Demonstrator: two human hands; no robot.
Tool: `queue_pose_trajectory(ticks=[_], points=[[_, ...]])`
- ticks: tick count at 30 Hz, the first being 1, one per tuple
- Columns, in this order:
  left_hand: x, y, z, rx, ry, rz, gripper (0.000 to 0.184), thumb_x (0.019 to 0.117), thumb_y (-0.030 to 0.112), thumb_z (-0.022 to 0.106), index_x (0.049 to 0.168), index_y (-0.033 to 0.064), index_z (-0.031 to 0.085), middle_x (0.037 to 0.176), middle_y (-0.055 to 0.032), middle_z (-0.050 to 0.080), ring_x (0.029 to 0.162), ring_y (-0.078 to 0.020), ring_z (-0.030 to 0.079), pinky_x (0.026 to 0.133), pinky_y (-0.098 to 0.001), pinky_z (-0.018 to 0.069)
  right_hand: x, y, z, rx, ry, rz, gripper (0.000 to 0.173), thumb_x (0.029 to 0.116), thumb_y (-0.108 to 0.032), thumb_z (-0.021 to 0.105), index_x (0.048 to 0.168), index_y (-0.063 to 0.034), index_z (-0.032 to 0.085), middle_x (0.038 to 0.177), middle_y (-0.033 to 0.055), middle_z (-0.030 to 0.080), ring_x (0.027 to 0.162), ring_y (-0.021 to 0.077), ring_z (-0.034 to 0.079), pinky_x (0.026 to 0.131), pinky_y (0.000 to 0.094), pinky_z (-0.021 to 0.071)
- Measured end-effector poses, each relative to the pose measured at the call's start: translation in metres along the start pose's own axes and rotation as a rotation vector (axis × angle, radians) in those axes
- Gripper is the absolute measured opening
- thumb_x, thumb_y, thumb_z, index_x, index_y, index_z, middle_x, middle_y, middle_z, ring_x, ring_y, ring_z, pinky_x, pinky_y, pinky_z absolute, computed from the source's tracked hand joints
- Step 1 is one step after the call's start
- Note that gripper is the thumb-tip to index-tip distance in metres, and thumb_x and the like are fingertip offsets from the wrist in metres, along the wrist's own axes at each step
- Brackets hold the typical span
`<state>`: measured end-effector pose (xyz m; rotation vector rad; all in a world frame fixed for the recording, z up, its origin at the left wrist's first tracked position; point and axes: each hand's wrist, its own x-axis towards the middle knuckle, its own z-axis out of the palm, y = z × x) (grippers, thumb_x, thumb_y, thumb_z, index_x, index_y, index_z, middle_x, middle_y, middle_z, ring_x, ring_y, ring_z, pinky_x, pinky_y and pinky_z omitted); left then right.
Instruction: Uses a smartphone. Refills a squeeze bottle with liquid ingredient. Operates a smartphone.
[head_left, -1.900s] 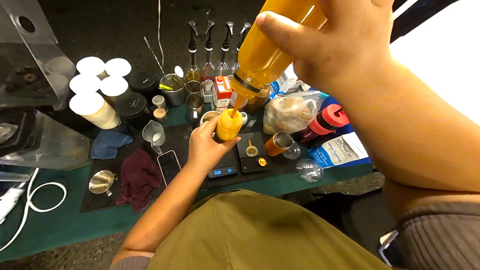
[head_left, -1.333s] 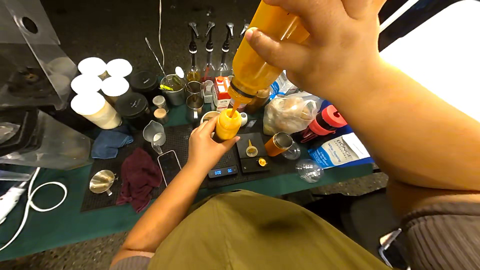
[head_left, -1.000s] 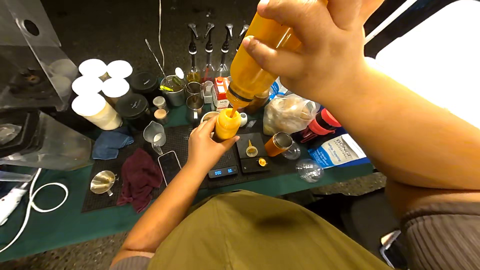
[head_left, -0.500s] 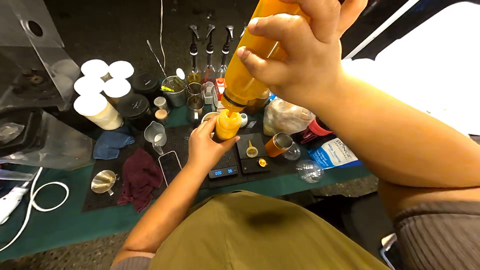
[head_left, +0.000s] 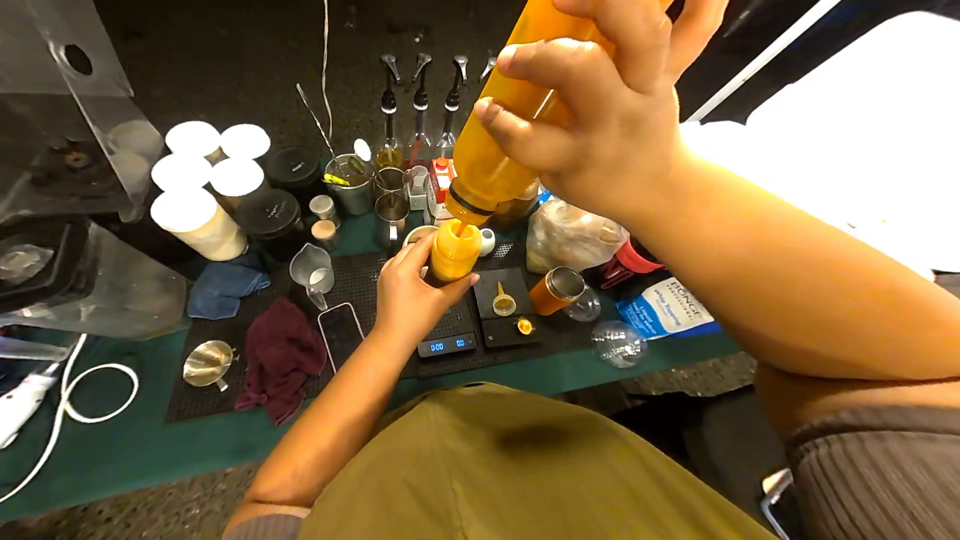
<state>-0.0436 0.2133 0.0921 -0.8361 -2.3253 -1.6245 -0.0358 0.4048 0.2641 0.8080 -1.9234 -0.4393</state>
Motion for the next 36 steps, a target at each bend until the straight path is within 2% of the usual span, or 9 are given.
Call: queue_pose_trajectory(ticks=[6, 12, 15, 23, 28, 32, 36], points=[[0.0, 0.001, -0.001, -0.002, 0.0, -0.004, 0.063, 0.074, 0.031, 0.087, 0.127, 0.0022, 0.067, 0.114, -0.0124, 0.072, 0.107, -0.0227, 0.068, 0.095, -0.0461, 0.0529, 0.003, -0.004, -0.006, -0.041, -0.05, -0.033, 0.029, 0.1017, -0.005, 0.053, 0.119, -0.0243, 0.065, 0.127, 0.0057, 0.063, 0.133, 0.0309, 0.048, 0.106, 0.067, 0.0207], [-0.001, 0.001, -0.003, -0.005, 0.0, -0.015, 0.061, 0.0741, 0.03, 0.087, 0.125, 0.0026, 0.068, 0.113, -0.0124, 0.072, 0.107, -0.0235, 0.068, 0.095, -0.0482, 0.0524, 0.005, -0.008, -0.011, -0.083, -0.097, -0.051, 0.03, 0.1034, -0.004, 0.05, 0.12, -0.0244, 0.064, 0.13, 0.0033, 0.062, 0.14, 0.0287, 0.042, 0.108, 0.0677, 0.0175], [0.0, -0.002, -0.003, -0.011, 0.012, 0.001, 0.061, 0.0737, 0.029, 0.087, 0.125, 0.0029, 0.068, 0.113, -0.0117, 0.072, 0.107, -0.0209, 0.069, 0.095, -0.0443, 0.0537, 0.008, -0.008, -0.013, -0.099, -0.097, -0.058, 0.03, 0.1034, -0.004, 0.05, 0.121, -0.0236, 0.063, 0.129, 0.0038, 0.062, 0.136, 0.0278, 0.045, 0.108, 0.0658, 0.0186], [0.001, -0.005, -0.003, -0.025, 0.008, -0.005, 0.062, 0.0744, 0.029, 0.087, 0.127, 0.003, 0.067, 0.116, -0.0126, 0.071, 0.109, -0.0218, 0.068, 0.097, -0.0455, 0.0528, 0.01, -0.001, -0.015, -0.086, -0.052, -0.06, 0.027, 0.103, -0.006, 0.052, 0.122, -0.0226, 0.063, 0.13, 0.0055, 0.061, 0.126, 0.0264, 0.053, 0.102, 0.0599, 0.0286], [0.001, -0.006, -0.003, -0.027, 0.009, -0.002, 0.064, 0.074, 0.03, 0.088, 0.128, 0.0022, 0.067, 0.116, -0.0128, 0.071, 0.11, -0.0233, 0.068, 0.097, -0.0474, 0.052, 0.009, -0.001, -0.008, -0.067, -0.021, -0.041, 0.026, 0.1014, -0.005, 0.053, 0.117, -0.0226, 0.063, 0.125, 0.0054, 0.062, 0.128, 0.0277, 0.05, 0.103, 0.0612, 0.0252], [0.002, -0.008, -0.004, -0.019, 0.006, -0.008, 0.064, 0.0741, 0.03, 0.087, 0.128, 0.0025, 0.067, 0.116, -0.0129, 0.071, 0.11, -0.0238, 0.068, 0.097, -0.0484, 0.0517, 0.008, -0.002, -0.001, -0.049, 0.034, -0.024, 0.021, 0.1023, -0.009, 0.055, 0.115, -0.0236, 0.065, 0.122, 0.0043, 0.063, 0.129, 0.0268, 0.048, 0.106, 0.0601, 0.0206], [0.003, -0.009, -0.005, -0.022, 0.008, -0.006, 0.063, 0.0738, 0.028, 0.088, 0.127, 0.0021, 0.067, 0.116, -0.0133, 0.071, 0.109, -0.0236, 0.068, 0.097, -0.0474, 0.052, 0.011, -0.001, -0.002, -0.064, 0.023, -0.018, 0.024, 0.1008, -0.007, 0.055, 0.115, -0.0238, 0.064, 0.121, 0.0054, 0.062, 0.124, 0.0273, 0.052, 0.102, 0.0588, 0.0256]])
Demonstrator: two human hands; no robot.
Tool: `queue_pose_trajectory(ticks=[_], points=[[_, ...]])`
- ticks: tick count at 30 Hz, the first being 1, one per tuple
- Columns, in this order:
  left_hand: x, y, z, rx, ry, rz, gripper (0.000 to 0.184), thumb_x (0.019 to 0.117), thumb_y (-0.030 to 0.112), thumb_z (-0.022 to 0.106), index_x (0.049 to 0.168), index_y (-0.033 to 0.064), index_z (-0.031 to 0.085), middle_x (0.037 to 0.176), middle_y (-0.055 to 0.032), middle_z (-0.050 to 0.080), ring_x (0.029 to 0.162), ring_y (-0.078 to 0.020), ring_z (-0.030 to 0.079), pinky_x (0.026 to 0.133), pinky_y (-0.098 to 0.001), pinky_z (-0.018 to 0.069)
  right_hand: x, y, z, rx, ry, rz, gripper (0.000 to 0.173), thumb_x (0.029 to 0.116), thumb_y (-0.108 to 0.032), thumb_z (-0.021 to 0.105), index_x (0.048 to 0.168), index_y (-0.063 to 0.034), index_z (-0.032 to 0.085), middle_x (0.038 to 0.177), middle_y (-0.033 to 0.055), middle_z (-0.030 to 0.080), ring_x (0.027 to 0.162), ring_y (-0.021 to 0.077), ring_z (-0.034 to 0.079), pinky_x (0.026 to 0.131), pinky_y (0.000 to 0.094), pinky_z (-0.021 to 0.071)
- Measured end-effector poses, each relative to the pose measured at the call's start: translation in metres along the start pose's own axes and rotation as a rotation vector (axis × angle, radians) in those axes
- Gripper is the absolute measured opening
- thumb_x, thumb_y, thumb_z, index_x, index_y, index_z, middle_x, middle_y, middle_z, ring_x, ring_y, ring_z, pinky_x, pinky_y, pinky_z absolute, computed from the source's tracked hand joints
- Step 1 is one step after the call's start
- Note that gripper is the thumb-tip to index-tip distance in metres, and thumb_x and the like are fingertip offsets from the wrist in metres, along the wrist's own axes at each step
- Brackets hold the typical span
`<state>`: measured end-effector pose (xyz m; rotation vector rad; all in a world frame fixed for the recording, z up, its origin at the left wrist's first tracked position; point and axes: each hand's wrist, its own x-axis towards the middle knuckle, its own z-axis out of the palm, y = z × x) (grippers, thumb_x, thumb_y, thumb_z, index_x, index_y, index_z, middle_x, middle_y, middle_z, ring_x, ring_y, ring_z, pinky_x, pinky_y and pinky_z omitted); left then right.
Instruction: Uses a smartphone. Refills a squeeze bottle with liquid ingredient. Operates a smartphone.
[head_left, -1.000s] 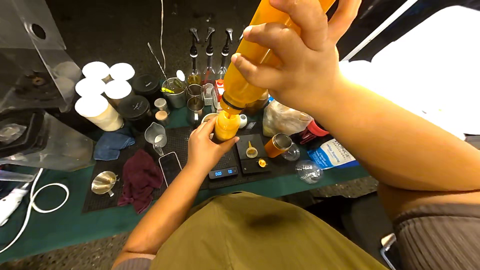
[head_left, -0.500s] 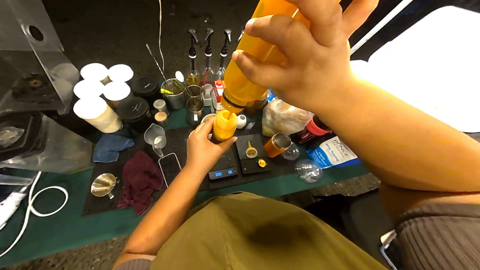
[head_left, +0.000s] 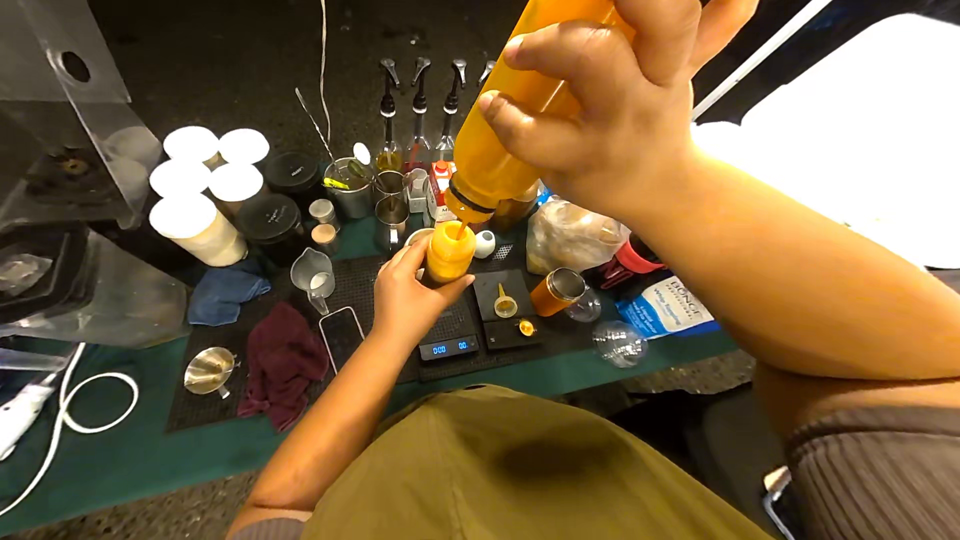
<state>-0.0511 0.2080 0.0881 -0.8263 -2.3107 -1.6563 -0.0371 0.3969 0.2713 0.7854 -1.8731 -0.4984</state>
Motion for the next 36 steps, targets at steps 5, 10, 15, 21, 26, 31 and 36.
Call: queue_pose_trajectory(ticks=[5, 10, 15, 21, 26, 31, 36], points=[[0.001, 0.0, 0.0, 0.002, -0.008, -0.003, 0.063, 0.0743, 0.029, 0.087, 0.127, 0.002, 0.067, 0.117, -0.0137, 0.071, 0.11, -0.025, 0.068, 0.098, -0.0489, 0.0516, 0.0, 0.002, 0.004, 0.024, -0.008, 0.009, 0.023, 0.1011, -0.008, 0.056, 0.116, -0.0228, 0.064, 0.122, 0.0069, 0.061, 0.124, 0.0292, 0.052, 0.104, 0.0625, 0.0266], [0.001, -0.001, 0.0, 0.005, -0.009, -0.006, 0.065, 0.0739, 0.029, 0.088, 0.129, 0.0026, 0.066, 0.117, -0.0131, 0.071, 0.11, -0.0246, 0.068, 0.098, -0.049, 0.0515, -0.001, 0.003, 0.006, 0.036, -0.013, 0.018, 0.025, 0.1007, -0.007, 0.055, 0.117, -0.0239, 0.064, 0.122, 0.0067, 0.061, 0.124, 0.0298, 0.052, 0.103, 0.0614, 0.0265], [0.003, 0.001, -0.002, 0.012, -0.012, -0.011, 0.063, 0.0742, 0.028, 0.088, 0.128, 0.0034, 0.067, 0.118, -0.0127, 0.071, 0.111, -0.0249, 0.067, 0.099, -0.0505, 0.0502, -0.005, 0.002, 0.007, 0.008, -0.001, 0.029, 0.028, 0.1017, -0.008, 0.054, 0.121, -0.0255, 0.063, 0.126, 0.0055, 0.061, 0.126, 0.0285, 0.051, 0.104, 0.063, 0.0239], [0.005, 0.002, -0.003, 0.027, -0.002, -0.021, 0.065, 0.0738, 0.03, 0.087, 0.129, 0.0036, 0.066, 0.116, -0.0121, 0.071, 0.109, -0.0236, 0.067, 0.097, -0.0488, 0.0509, -0.01, 0.001, 0.005, 0.001, -0.013, 0.014, 0.031, 0.1026, -0.007, 0.052, 0.126, -0.0249, 0.061, 0.13, 0.0066, 0.059, 0.131, 0.0297, 0.048, 0.107, 0.0651, 0.0202], [0.005, 0.001, -0.002, 0.027, 0.008, -0.006, 0.063, 0.0732, 0.03, 0.088, 0.127, 0.0054, 0.067, 0.115, -0.0108, 0.072, 0.108, -0.0225, 0.068, 0.096, -0.048, 0.0513, -0.009, 0.003, 0.002, -0.047, -0.016, -0.024, 0.029, 0.1044, -0.008, 0.05, 0.127, -0.0234, 0.06, 0.13, 0.0051, 0.059, 0.129, 0.0258, 0.049, 0.107, 0.0606, 0.0211], [0.003, 0.0, 0.0, 0.016, 0.004, 0.002, 0.063, 0.0736, 0.028, 0.088, 0.129, 0.005, 0.067, 0.117, -0.0108, 0.071, 0.11, -0.0218, 0.068, 0.098, -0.0471, 0.0513, -0.007, 0.006, 0.002, -0.059, 0.002, -0.041, 0.03, 0.1042, -0.009, 0.052, 0.13, -0.0226, 0.059, 0.134, 0.0057, 0.058, 0.127, 0.0255, 0.05, 0.105, 0.058, 0.0241], [0.003, -0.002, 0.0, 0.019, -0.008, -0.012, 0.064, 0.074, 0.03, 0.088, 0.129, 0.0044, 0.067, 0.117, -0.0118, 0.071, 0.112, -0.0239, 0.067, 0.098, -0.0502, 0.0506, -0.002, 0.01, 0.0, -0.032, 0.009, -0.041, 0.026, 0.1043, -0.012, 0.054, 0.126, -0.0229, 0.063, 0.132, 0.0057, 0.06, 0.125, 0.026, 0.052, 0.103, 0.059, 0.0272]])
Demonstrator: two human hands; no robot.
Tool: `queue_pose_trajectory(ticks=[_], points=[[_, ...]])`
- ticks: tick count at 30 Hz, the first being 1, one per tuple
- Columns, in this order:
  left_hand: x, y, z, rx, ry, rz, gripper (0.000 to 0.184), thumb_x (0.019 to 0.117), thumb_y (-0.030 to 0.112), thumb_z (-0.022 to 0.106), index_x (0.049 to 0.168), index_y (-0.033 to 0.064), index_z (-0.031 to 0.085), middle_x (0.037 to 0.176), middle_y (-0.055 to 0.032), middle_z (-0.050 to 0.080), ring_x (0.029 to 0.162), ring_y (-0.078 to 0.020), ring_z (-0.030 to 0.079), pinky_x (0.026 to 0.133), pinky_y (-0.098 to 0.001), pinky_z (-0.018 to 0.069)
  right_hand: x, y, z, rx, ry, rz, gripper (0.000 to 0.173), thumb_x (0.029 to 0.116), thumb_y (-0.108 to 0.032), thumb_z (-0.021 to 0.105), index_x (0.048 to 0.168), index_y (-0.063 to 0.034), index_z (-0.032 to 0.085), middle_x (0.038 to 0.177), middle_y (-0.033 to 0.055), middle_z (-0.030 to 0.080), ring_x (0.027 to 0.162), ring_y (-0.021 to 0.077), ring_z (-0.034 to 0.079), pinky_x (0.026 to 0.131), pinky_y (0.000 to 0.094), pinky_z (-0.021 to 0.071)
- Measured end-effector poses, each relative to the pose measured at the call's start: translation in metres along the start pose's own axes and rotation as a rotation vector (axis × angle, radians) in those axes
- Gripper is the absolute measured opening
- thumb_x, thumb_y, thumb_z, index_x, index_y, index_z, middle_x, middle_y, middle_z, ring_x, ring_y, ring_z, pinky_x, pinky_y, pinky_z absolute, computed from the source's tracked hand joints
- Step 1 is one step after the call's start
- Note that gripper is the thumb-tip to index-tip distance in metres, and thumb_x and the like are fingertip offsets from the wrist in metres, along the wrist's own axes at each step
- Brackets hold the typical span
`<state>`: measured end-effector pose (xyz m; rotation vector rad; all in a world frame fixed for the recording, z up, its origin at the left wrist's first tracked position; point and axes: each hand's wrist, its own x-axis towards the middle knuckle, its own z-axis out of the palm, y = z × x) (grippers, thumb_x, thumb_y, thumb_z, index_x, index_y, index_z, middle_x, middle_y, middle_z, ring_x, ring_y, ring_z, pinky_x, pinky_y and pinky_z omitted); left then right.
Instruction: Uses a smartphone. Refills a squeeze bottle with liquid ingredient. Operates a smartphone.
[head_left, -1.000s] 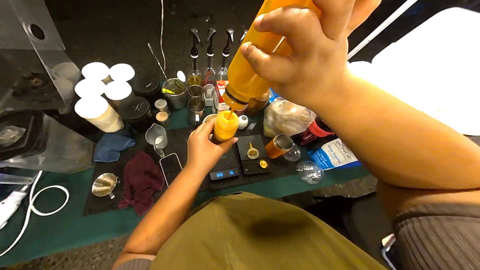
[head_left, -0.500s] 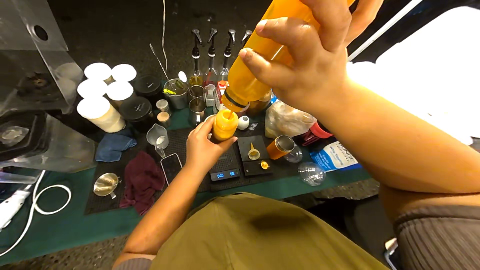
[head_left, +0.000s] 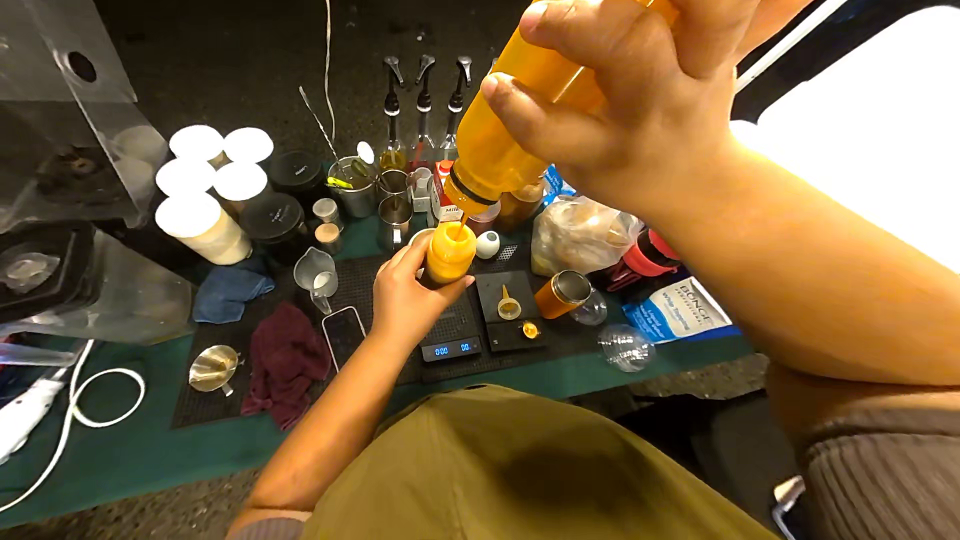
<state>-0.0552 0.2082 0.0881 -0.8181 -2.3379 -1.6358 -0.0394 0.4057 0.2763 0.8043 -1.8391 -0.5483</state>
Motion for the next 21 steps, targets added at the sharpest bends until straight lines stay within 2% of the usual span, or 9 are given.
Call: queue_pose_trajectory(ticks=[6, 11, 14, 17, 21], points=[[0.0, 0.001, 0.0, 0.002, 0.001, -0.003, 0.063, 0.0738, 0.029, 0.088, 0.129, 0.0058, 0.067, 0.117, -0.011, 0.072, 0.111, -0.0239, 0.067, 0.098, -0.0508, 0.05, 0.006, 0.002, -0.003, 0.021, -0.072, -0.083, 0.027, 0.1043, -0.006, 0.049, 0.125, -0.0207, 0.058, 0.133, 0.0051, 0.058, 0.124, 0.0241, 0.053, 0.102, 0.054, 0.0305], [0.0, 0.002, 0.0, 0.005, -0.002, -0.016, 0.065, 0.0737, 0.028, 0.088, 0.13, 0.0048, 0.066, 0.118, -0.0119, 0.071, 0.112, -0.0247, 0.067, 0.099, -0.0509, 0.0498, 0.019, 0.0, -0.004, 0.028, -0.063, -0.174, 0.025, 0.1029, -0.001, 0.049, 0.118, -0.0165, 0.061, 0.122, 0.0054, 0.063, 0.117, 0.0217, 0.058, 0.095, 0.0435, 0.0387], [0.0, 0.0, 0.001, 0.01, 0.0, -0.012, 0.066, 0.0736, 0.028, 0.088, 0.13, 0.0041, 0.066, 0.119, -0.0122, 0.071, 0.113, -0.0248, 0.067, 0.1, -0.0508, 0.0498, 0.027, -0.002, -0.002, 0.033, -0.017, -0.204, 0.022, 0.1028, -0.003, 0.051, 0.116, -0.0153, 0.064, 0.117, 0.0043, 0.065, 0.114, 0.0202, 0.058, 0.091, 0.0389, 0.0394], [-0.001, -0.001, 0.001, 0.007, -0.003, -0.029, 0.066, 0.0735, 0.028, 0.089, 0.13, 0.0042, 0.066, 0.119, -0.0124, 0.071, 0.113, -0.0248, 0.067, 0.099, -0.0504, 0.05, 0.034, -0.004, -0.003, 0.036, -0.029, -0.222, 0.023, 0.1027, -0.002, 0.05, 0.115, -0.013, 0.066, 0.113, 0.0051, 0.066, 0.11, 0.021, 0.061, 0.084, 0.0372, 0.0428], [-0.002, -0.002, 0.0, 0.009, 0.011, -0.023, 0.065, 0.073, 0.028, 0.089, 0.129, 0.0035, 0.066, 0.118, -0.0127, 0.071, 0.111, -0.0251, 0.067, 0.098, -0.0507, 0.0503, 0.038, -0.006, -0.004, 0.059, -0.067, -0.238, 0.025, 0.1024, 0.001, 0.048, 0.114, -0.0125, 0.066, 0.114, 0.006, 0.067, 0.114, 0.022, 0.06, 0.086, 0.0392, 0.0436]])
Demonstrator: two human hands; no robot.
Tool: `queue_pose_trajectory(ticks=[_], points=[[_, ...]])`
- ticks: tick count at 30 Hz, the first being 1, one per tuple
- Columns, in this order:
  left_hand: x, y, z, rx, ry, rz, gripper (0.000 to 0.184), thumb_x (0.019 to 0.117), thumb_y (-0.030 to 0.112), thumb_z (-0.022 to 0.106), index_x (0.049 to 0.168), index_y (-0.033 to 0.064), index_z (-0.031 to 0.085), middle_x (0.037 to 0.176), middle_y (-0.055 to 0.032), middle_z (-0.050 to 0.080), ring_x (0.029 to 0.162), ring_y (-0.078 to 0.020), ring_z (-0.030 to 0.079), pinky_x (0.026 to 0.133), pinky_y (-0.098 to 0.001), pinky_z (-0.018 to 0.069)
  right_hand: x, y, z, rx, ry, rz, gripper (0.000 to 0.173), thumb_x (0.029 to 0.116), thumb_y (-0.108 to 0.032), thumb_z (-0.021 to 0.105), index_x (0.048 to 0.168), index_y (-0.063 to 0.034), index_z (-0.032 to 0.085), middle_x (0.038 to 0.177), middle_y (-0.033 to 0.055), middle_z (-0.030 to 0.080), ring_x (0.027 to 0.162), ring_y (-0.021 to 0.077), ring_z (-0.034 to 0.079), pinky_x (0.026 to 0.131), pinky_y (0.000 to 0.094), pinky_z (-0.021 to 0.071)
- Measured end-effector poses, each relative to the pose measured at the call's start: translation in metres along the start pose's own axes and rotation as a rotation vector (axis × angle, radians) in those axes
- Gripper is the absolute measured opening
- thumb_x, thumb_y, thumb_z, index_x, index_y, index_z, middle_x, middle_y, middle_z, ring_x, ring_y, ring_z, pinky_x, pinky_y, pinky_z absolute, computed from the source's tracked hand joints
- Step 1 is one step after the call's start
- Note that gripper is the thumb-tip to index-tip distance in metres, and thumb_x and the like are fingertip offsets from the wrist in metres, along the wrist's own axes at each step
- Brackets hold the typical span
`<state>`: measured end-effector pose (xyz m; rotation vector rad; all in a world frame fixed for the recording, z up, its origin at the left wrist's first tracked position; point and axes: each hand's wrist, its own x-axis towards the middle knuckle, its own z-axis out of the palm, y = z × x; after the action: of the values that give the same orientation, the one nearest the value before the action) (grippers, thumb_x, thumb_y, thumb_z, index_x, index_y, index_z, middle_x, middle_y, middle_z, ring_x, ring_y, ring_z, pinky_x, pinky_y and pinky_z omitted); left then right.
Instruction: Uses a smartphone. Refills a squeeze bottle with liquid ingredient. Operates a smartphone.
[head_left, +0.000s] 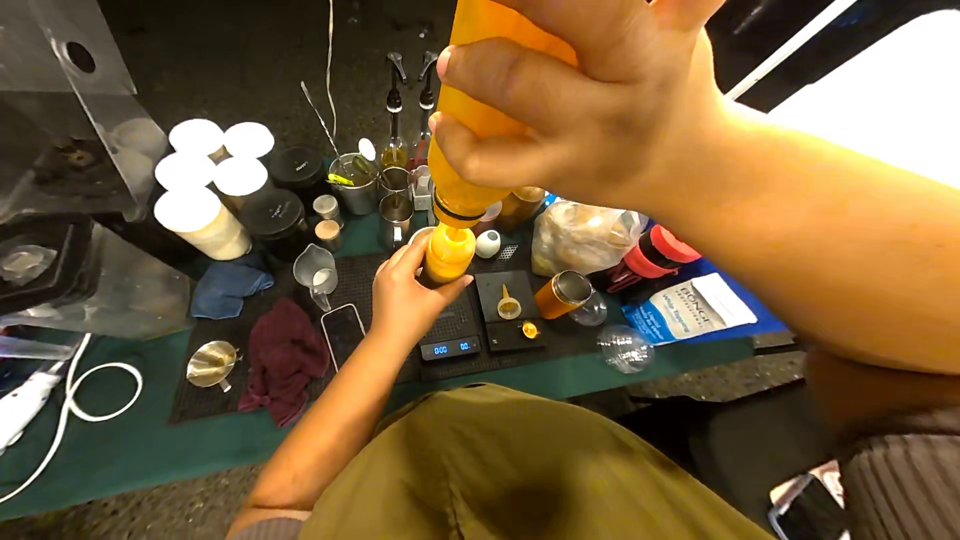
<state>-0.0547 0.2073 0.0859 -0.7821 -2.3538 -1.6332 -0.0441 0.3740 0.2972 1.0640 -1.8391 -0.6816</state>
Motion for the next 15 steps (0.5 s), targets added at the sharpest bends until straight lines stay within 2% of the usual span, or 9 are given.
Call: queue_pose_trajectory(ticks=[6, 8, 11, 15], points=[[-0.001, 0.0, -0.001, 0.009, 0.01, 0.005, 0.064, 0.0728, 0.027, 0.089, 0.129, 0.0038, 0.067, 0.115, -0.0119, 0.072, 0.108, -0.0243, 0.068, 0.096, -0.0502, 0.0511, -0.004, -0.002, 0.003, 0.018, -0.001, 0.006, 0.026, 0.1009, 0.003, 0.05, 0.112, -0.0162, 0.064, 0.119, 0.0051, 0.066, 0.127, 0.0216, 0.054, 0.097, 0.0423, 0.0374], [-0.001, -0.001, 0.0, 0.002, 0.013, 0.015, 0.064, 0.0729, 0.027, 0.089, 0.129, 0.0042, 0.067, 0.116, -0.0116, 0.072, 0.109, -0.0242, 0.068, 0.097, -0.0505, 0.0512, -0.004, -0.001, 0.003, 0.019, 0.01, 0.004, 0.026, 0.1014, 0.002, 0.049, 0.113, -0.0149, 0.066, 0.118, 0.005, 0.067, 0.123, 0.0212, 0.057, 0.094, 0.0417, 0.0396], [-0.001, -0.001, 0.0, -0.014, 0.002, 0.016, 0.065, 0.0735, 0.027, 0.089, 0.131, 0.0056, 0.066, 0.118, -0.0112, 0.071, 0.111, -0.0231, 0.068, 0.098, -0.0494, 0.0512, -0.001, 0.003, -0.002, 0.011, 0.004, -0.007, 0.023, 0.1025, 0.0, 0.049, 0.115, -0.0102, 0.066, 0.114, 0.007, 0.067, 0.109, 0.0222, 0.062, 0.083, 0.0383, 0.0453], [-0.002, 0.0, 0.0, -0.019, -0.007, -0.003, 0.066, 0.0735, 0.027, 0.089, 0.131, 0.0052, 0.066, 0.118, -0.0117, 0.071, 0.111, -0.023, 0.067, 0.098, -0.0482, 0.0516, 0.0, 0.008, -0.01, 0.063, -0.01, -0.007, 0.025, 0.1015, 0.002, 0.05, 0.114, -0.0085, 0.068, 0.116, 0.0085, 0.068, 0.105, 0.0216, 0.063, 0.081, 0.0346, 0.0472]])
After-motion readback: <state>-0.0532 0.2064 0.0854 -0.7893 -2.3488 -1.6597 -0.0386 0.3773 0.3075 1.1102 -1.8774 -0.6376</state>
